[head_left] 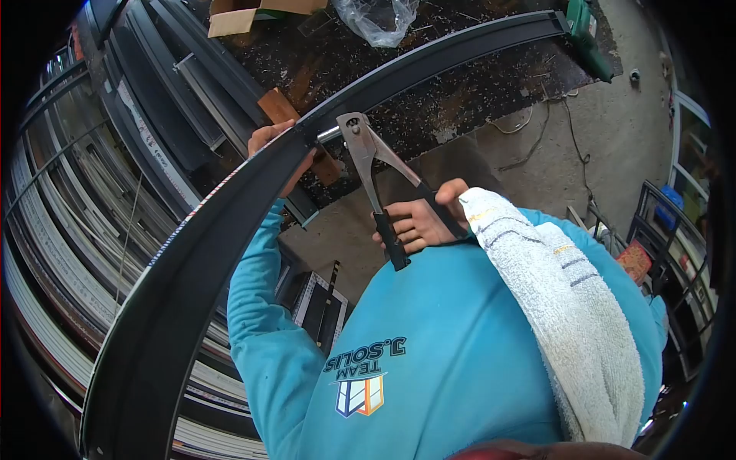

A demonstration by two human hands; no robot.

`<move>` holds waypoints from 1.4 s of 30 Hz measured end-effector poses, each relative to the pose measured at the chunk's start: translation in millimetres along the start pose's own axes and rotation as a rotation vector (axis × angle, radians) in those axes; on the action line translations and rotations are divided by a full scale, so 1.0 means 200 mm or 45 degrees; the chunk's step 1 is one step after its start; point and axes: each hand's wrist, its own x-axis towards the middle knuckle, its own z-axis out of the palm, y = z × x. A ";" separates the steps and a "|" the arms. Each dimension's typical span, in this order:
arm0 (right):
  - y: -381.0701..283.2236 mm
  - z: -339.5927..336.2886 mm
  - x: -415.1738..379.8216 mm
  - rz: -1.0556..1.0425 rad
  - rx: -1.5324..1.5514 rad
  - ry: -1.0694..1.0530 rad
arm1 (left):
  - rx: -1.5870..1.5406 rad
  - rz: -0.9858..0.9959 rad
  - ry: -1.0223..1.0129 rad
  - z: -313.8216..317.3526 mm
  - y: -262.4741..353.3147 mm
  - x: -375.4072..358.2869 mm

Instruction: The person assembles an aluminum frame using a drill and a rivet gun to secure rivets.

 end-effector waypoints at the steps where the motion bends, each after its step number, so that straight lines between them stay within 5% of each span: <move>1: 0.00 0.02 0.01 -0.001 -0.036 0.048 | 0.004 0.015 -0.005 0.00 0.01 0.00; 18: -0.12 0.06 0.01 0.187 -0.547 0.445 | 0.011 0.043 0.020 -0.01 0.10 0.04; 27: -0.12 0.02 0.04 0.127 -0.422 0.378 | -0.172 -0.091 0.047 0.02 0.06 0.01; 31: -0.03 0.04 0.11 -0.135 -0.782 0.890 | 0.002 0.027 0.007 0.00 0.09 0.04; 33: -0.05 0.00 0.13 -0.140 -0.814 0.746 | -0.072 -0.014 0.027 0.00 0.07 0.02; 36: -0.23 0.14 0.08 0.337 -1.479 0.718 | 0.173 0.064 0.008 -0.02 0.01 0.02; 39: -0.61 0.18 -0.04 1.308 -1.492 0.490 | 0.152 0.021 0.044 0.00 0.00 0.01; 41: -0.67 0.34 0.02 1.518 -1.280 0.641 | 0.194 0.061 0.020 -0.01 -0.02 -0.01; 42: -0.61 0.31 0.03 1.228 -1.263 0.667 | 0.210 0.091 0.020 -0.01 -0.02 0.01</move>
